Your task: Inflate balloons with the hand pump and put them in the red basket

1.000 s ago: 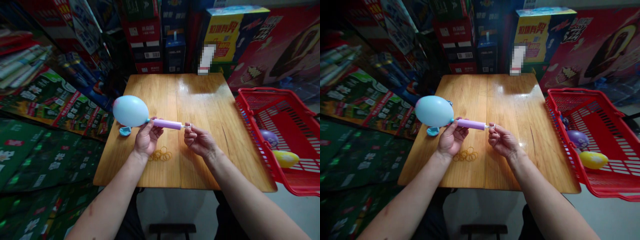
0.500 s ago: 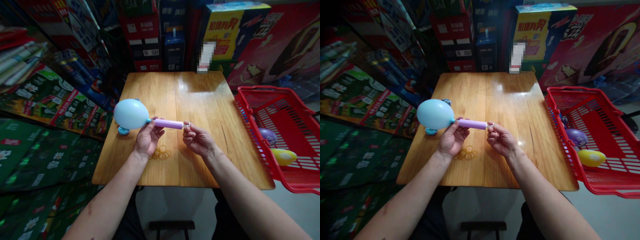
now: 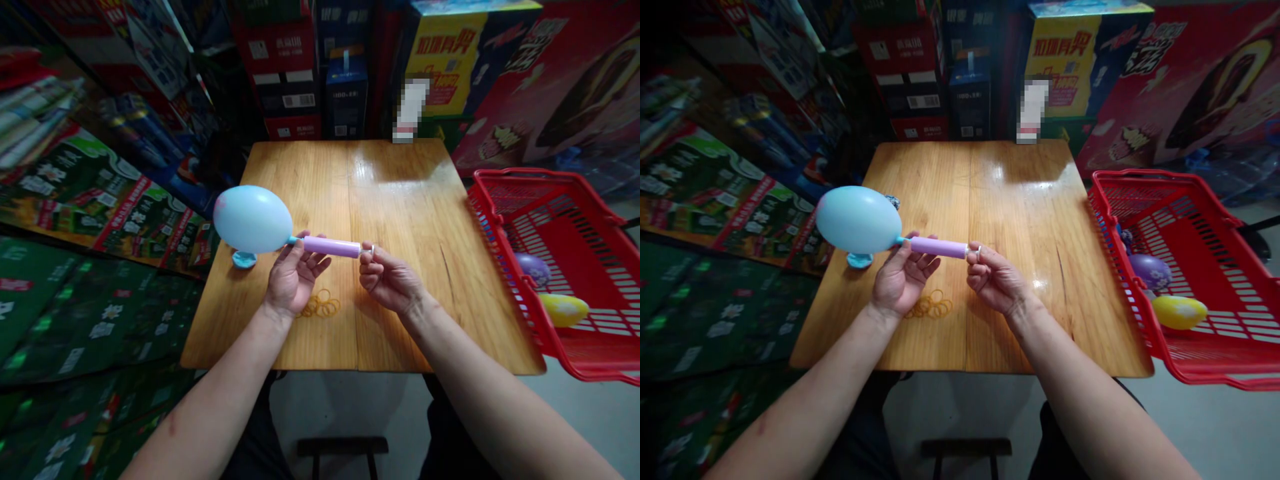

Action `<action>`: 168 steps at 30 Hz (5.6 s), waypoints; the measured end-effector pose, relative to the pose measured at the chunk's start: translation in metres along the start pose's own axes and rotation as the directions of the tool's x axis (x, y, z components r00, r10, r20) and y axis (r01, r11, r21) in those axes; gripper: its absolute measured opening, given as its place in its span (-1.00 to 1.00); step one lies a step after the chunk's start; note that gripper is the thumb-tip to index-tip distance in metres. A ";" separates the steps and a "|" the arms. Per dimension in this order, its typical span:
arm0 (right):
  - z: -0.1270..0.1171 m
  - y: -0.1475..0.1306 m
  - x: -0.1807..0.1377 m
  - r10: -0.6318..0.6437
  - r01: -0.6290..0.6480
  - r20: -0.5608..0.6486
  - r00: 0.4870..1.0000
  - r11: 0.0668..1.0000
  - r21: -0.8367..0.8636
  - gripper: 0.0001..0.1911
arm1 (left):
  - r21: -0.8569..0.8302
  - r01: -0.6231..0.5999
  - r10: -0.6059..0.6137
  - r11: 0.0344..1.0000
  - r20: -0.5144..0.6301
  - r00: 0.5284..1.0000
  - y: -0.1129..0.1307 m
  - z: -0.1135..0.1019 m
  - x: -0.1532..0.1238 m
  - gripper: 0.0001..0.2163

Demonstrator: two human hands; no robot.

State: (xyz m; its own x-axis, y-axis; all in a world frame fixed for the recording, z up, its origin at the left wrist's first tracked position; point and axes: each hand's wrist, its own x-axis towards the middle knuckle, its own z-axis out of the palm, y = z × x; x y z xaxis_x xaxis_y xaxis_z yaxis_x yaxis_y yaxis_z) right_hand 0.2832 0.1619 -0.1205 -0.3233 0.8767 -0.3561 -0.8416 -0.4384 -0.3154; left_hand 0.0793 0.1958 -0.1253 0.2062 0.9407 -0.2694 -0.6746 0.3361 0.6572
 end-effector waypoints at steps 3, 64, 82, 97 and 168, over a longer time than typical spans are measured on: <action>0.001 -0.004 -0.003 0.024 -0.025 0.007 1.000 1.000 0.018 -0.81 | -0.023 -0.001 0.000 1.000 -0.015 1.000 0.006 -0.001 0.004 -0.82; 0.004 -0.007 -0.010 -0.024 0.022 -0.040 0.999 0.998 -0.052 -0.83 | 0.084 -0.067 0.067 0.994 0.007 0.998 0.012 -0.006 0.002 -0.74; 0.003 0.012 -0.007 0.008 -0.009 -0.031 0.999 1.000 -0.021 -0.76 | 0.059 -0.089 0.089 0.994 -0.001 0.996 0.007 -0.005 -0.002 -0.77; 0.005 0.000 -0.009 -0.055 0.052 -0.048 0.997 0.997 -0.053 -0.79 | 0.059 -0.079 0.080 0.995 -0.021 0.997 0.008 -0.009 0.003 -0.74; 0.011 0.013 -0.005 -0.394 0.144 -0.112 0.912 0.565 -0.812 -0.68 | 0.074 -0.124 0.131 0.990 -0.107 0.986 0.038 -0.021 0.003 -0.88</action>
State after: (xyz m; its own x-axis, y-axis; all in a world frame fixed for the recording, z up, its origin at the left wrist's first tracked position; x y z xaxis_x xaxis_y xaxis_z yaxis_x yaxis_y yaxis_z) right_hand 0.2691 0.1543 -0.1134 0.0853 0.9503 -0.2993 -0.1708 -0.2820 -0.9441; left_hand 0.0395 0.2106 -0.1165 0.0390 0.9662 -0.2547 -0.6409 0.2197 0.7355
